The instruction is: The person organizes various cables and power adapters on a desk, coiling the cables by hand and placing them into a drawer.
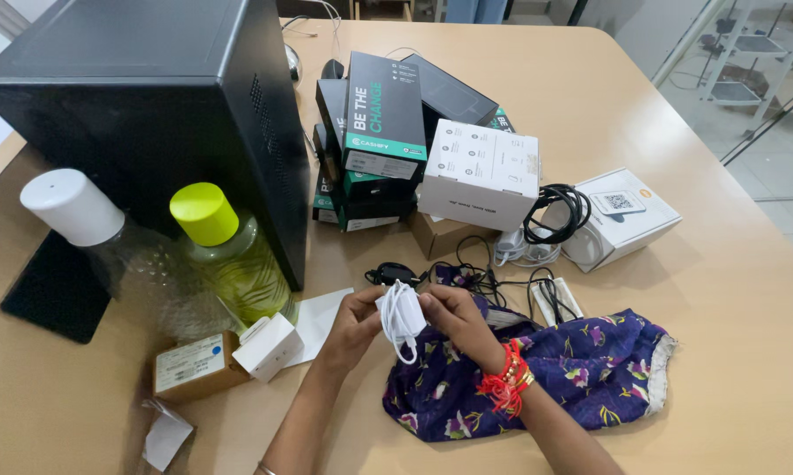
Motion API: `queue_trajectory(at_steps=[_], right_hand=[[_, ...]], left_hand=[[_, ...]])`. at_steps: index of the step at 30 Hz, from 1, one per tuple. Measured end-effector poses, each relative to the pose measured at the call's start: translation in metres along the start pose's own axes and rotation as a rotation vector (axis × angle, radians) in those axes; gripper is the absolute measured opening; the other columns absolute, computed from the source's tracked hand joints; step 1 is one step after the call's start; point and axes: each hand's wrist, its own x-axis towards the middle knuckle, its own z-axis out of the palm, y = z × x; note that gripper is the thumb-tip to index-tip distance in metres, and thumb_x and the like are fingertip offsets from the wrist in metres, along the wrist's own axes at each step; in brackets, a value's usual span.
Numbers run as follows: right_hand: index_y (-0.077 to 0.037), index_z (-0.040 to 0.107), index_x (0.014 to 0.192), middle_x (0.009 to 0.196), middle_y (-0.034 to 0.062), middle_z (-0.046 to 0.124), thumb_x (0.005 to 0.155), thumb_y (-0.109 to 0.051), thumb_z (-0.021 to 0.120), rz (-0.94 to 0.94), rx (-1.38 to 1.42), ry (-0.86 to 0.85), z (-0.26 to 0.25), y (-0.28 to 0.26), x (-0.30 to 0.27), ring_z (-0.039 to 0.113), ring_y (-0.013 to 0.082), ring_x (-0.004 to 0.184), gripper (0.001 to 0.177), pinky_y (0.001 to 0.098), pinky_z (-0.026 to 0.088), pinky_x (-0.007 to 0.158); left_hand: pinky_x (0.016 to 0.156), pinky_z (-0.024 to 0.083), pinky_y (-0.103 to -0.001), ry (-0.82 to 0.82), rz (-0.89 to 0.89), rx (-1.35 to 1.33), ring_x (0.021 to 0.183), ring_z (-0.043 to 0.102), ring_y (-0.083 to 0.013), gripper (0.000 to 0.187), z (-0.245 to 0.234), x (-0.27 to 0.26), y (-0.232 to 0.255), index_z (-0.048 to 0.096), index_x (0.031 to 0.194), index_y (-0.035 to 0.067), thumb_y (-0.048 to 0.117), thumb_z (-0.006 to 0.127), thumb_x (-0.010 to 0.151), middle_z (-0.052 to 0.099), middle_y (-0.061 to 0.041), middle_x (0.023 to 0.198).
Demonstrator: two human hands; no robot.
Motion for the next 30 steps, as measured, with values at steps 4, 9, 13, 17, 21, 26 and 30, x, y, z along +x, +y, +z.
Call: queue_trajectory(at_steps=[4, 9, 13, 17, 21, 26, 30], right_hand=[[-0.002, 0.067, 0.099, 0.073, 0.0104, 0.063, 0.100, -0.020, 0.061, -0.168, -0.589, 0.092, 0.005, -0.030, 0.011, 0.062, 0.0215, 0.061, 0.019, 0.0303, 0.046, 0.058], [-0.007, 0.069, 0.096, 0.074, 0.0109, 0.066, 0.091, -0.014, 0.066, -0.317, -1.102, 0.114, 0.013, -0.034, 0.014, 0.065, 0.0323, 0.071, 0.009, 0.0444, 0.049, 0.064], [-0.007, 0.068, 0.097, 0.083, 0.0110, 0.066, 0.087, -0.013, 0.066, -0.387, -1.129, 0.074, 0.025, -0.020, 0.001, 0.066, 0.0302, 0.071, 0.012, 0.0429, 0.051, 0.061], [-0.008, 0.072, 0.097, 0.074, 0.0097, 0.064, 0.087, -0.014, 0.071, -0.365, -1.120, 0.045, 0.011, -0.019, -0.001, 0.064, 0.0301, 0.067, 0.011, 0.0425, 0.051, 0.060], [-0.005, 0.074, 0.098, 0.083, 0.0075, 0.069, 0.083, -0.008, 0.080, -0.468, -0.777, 0.064, -0.002, -0.009, 0.000, 0.067, 0.0244, 0.072, 0.017, 0.0349, 0.054, 0.066], [0.001, 0.075, 0.095, 0.091, 0.0059, 0.076, 0.086, -0.003, 0.080, -0.192, -0.184, 0.061, -0.003, 0.034, 0.003, 0.071, 0.0144, 0.082, 0.011, 0.0289, 0.055, 0.072], [0.004, 0.074, 0.101, 0.099, 0.0065, 0.069, 0.092, 0.000, 0.074, -0.193, 0.058, 0.089, -0.006, 0.055, 0.002, 0.062, 0.0127, 0.088, 0.010, 0.0263, 0.048, 0.076]], left_hand=[[0.093, 0.057, -0.036, 0.145, 0.089, -0.158, 0.103, 0.072, -0.0196, 0.044, -0.002, 0.006, -0.010, 0.064, 0.128, -0.004, 0.023, 0.074, 0.094, 0.073, -0.011, 0.114], [0.091, 0.058, -0.038, 0.361, 0.189, -0.130, 0.099, 0.072, -0.0211, 0.037, -0.005, 0.012, -0.008, 0.065, 0.121, -0.004, 0.025, 0.070, 0.098, 0.074, -0.011, 0.108], [0.085, 0.058, -0.037, 0.554, 0.228, -0.077, 0.094, 0.070, -0.0175, 0.037, -0.014, 0.016, -0.012, 0.066, 0.122, -0.004, 0.024, 0.068, 0.098, 0.072, -0.009, 0.105], [0.083, 0.057, -0.032, 0.603, 0.164, 0.133, 0.092, 0.068, -0.0150, 0.035, -0.018, 0.011, -0.032, 0.066, 0.120, -0.005, 0.022, 0.068, 0.099, 0.072, -0.008, 0.105], [0.079, 0.058, -0.031, 0.550, 0.082, 0.230, 0.090, 0.068, -0.0141, 0.032, -0.038, 0.020, -0.059, 0.065, 0.121, -0.004, 0.013, 0.068, 0.094, 0.071, -0.006, 0.100], [0.078, 0.053, -0.032, 0.561, 0.056, 0.636, 0.088, 0.058, -0.0167, 0.032, -0.026, 0.016, -0.071, 0.068, 0.123, -0.004, 0.004, 0.073, 0.092, 0.064, -0.011, 0.105], [0.095, 0.053, -0.029, 0.415, 0.235, 0.450, 0.114, 0.064, -0.0151, 0.039, -0.014, 0.018, -0.060, 0.060, 0.129, -0.003, 0.000, 0.067, 0.091, 0.064, -0.010, 0.126]])
